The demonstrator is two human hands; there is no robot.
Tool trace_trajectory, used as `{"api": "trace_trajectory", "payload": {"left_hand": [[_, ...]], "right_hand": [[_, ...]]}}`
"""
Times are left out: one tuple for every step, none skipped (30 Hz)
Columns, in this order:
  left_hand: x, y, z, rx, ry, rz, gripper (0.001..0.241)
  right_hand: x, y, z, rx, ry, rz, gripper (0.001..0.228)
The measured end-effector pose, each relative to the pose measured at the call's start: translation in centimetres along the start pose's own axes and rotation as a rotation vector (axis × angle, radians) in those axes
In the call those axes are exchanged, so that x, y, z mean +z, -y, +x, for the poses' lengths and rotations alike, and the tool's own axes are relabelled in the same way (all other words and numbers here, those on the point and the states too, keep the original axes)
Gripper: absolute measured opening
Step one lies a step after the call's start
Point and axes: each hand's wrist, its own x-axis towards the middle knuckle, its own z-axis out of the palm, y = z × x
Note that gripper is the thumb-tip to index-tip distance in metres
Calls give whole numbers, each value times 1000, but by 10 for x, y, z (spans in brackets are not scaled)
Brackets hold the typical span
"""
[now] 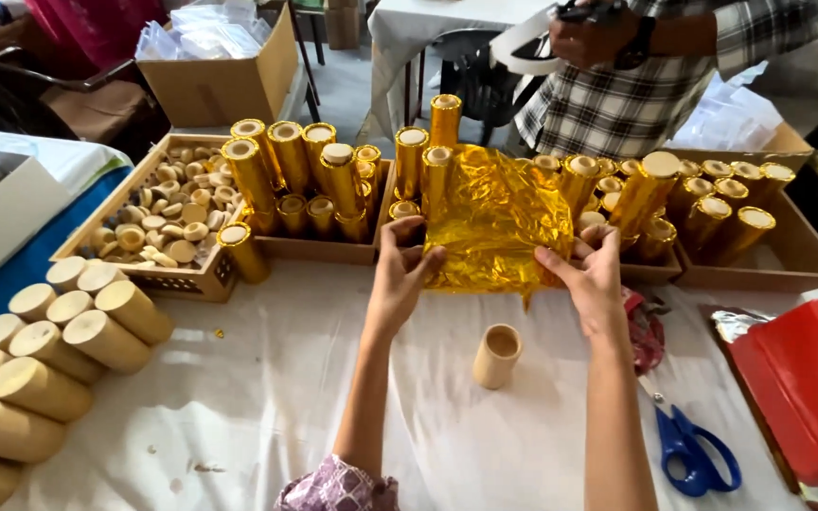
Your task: Wrapping small cardboard or wooden tubes in gold foil and applying caps.
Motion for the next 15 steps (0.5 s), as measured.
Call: {"api": "trace_trajectory", "payload": {"left_hand": [[-1, 2, 2, 21, -26, -9, 50], [0, 7, 0, 18, -30, -14, 50], [0, 13, -1, 69, -24, 94, 38], [-1, 19, -5, 115, -19, 205, 29], [-1, 25, -6, 107, -21, 203, 29], [-2, 30, -5, 224, 47, 163, 14], [-3, 35, -4, 339, 117, 121, 2], [-1, 32, -3, 332, 113, 115, 2], [0, 29, -2, 260, 77, 105, 7], [1, 24, 2, 192, 45, 97, 15], [3, 14, -3, 190, 44, 92, 15], [2, 3, -7, 75, 72, 83, 26], [2, -8, -10, -41, 98, 75, 43], [3, -13, -11, -43, 98, 74, 43], [4, -17, -11, 16, 143, -39, 53]], "right_hand": [[-1, -2, 0, -43, -54, -7, 59], [-1, -2, 1, -40, -52, -11, 59], [-2, -3, 1, -81, -64, -27, 50], [-2, -6, -1, -118, -78, -40, 42], [-8, -14, -1, -110, -77, -42, 42], [-15, -23, 1, -129, -105, -223, 29], [-22, -31, 2, -148, -131, -405, 21], [-13, -14, -2, -141, -128, -411, 21], [-5, 3, -6, -105, -78, -288, 13], [4, 21, -8, -74, -30, -163, 21], [4, 29, -11, -72, -30, -168, 21], [6, 36, -12, -30, 14, -90, 37], [9, 42, -13, 11, 57, -12, 53], [9, 46, -15, 14, 57, -12, 53], [10, 50, -17, 19, 110, 12, 62]]}}
